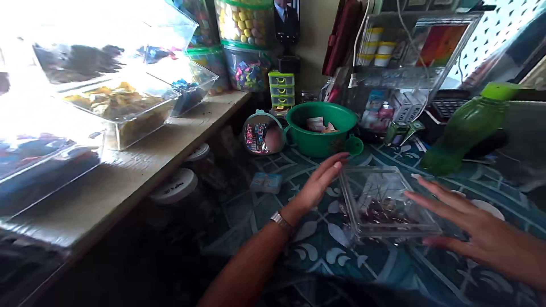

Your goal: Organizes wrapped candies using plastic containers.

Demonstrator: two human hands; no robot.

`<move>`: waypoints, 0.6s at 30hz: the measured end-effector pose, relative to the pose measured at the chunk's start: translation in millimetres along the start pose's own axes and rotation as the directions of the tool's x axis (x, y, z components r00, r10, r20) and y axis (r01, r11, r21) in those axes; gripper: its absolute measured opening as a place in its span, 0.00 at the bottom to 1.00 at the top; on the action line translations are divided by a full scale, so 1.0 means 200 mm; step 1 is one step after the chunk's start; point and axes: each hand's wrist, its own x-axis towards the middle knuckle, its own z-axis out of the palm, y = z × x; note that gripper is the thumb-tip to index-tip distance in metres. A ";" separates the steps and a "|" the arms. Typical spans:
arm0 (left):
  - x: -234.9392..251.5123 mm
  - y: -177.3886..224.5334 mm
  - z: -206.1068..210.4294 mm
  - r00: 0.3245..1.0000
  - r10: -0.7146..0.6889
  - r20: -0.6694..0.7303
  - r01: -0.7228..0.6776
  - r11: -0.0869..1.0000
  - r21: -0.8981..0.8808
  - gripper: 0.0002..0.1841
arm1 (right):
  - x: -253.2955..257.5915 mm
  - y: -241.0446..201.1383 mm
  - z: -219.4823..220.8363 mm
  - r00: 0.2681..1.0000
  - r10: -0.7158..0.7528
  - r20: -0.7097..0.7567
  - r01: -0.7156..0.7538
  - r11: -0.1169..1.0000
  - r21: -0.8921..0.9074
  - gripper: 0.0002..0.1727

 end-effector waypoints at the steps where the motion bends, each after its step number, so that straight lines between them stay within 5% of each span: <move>1: -0.03 0.03 -0.01 0.998 0.067 0.003 -0.067 0.996 0.066 0.35 | -0.04 0.00 0.05 0.996 0.011 -0.084 -0.009 1.000 0.027 0.41; 6: -0.30 0.12 0.11 0.984 0.170 0.048 -0.176 0.924 0.339 0.50 | -0.09 -0.01 0.18 0.960 0.034 -0.277 0.025 0.978 0.208 0.31; 13: -0.35 0.05 0.20 0.946 0.311 -0.094 -0.263 0.903 0.339 0.38 | -0.09 0.01 0.18 0.938 0.022 -0.345 0.093 0.945 0.312 0.26; 18: -0.35 0.06 0.22 0.933 0.330 -0.142 -0.249 0.880 0.405 0.40 | -0.17 0.05 0.13 0.816 0.339 -0.468 -0.025 0.829 0.558 0.29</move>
